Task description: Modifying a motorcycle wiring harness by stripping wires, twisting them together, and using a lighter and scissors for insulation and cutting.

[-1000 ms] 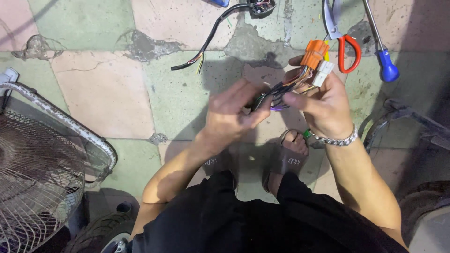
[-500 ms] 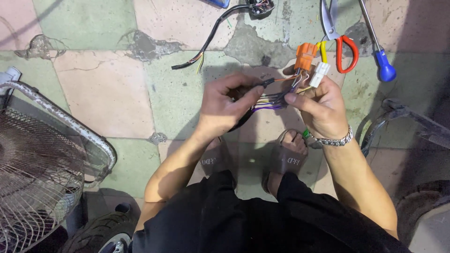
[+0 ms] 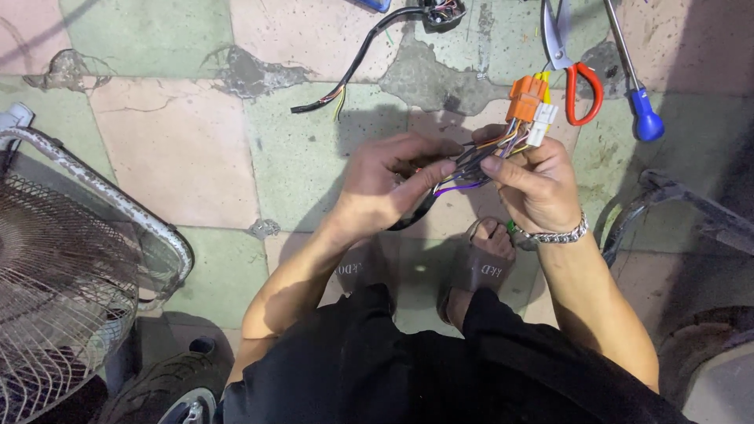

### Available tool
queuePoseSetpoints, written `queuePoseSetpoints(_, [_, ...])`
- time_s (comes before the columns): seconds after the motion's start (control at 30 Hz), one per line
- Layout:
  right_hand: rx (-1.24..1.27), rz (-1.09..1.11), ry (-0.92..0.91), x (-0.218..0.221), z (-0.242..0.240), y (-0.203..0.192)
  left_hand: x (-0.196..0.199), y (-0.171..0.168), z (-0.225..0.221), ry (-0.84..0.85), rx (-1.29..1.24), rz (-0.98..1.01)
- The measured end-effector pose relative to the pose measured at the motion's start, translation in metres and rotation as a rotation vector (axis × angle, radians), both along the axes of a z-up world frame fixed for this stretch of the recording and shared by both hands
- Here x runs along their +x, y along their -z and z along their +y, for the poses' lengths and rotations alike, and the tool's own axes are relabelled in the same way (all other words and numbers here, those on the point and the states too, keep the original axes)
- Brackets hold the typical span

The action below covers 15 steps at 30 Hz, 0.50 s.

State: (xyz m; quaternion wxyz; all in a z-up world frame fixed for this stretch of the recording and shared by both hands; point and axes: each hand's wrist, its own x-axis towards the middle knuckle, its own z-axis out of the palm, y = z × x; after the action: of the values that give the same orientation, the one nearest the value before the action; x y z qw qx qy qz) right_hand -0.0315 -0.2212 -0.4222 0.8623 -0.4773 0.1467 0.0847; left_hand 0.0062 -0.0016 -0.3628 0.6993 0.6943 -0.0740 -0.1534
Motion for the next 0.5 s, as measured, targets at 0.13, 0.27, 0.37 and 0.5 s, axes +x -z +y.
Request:
queuePoseSetpoints(0.13, [-0.036,-0.023,-0.018,0.000,0.000,0.000,0.003,0.005,0.005,0.045,0.022,-0.002])
queuePoseSetpoints(0.27, [-0.179,-0.040,-0.025,0.002,0.005,-0.009,0.002,0.011,0.004,0.025,0.079,-0.059])
queuePoseSetpoints(0.37, [-0.297,-0.054,-0.026,0.001,0.003,-0.008,-0.006,0.021,-0.001,0.001,0.047,0.018])
queuePoseSetpoints(0.5, [-0.371,-0.058,-0.005,0.001,0.004,-0.006,-0.012,0.025,-0.004,-0.026,0.048,0.054])
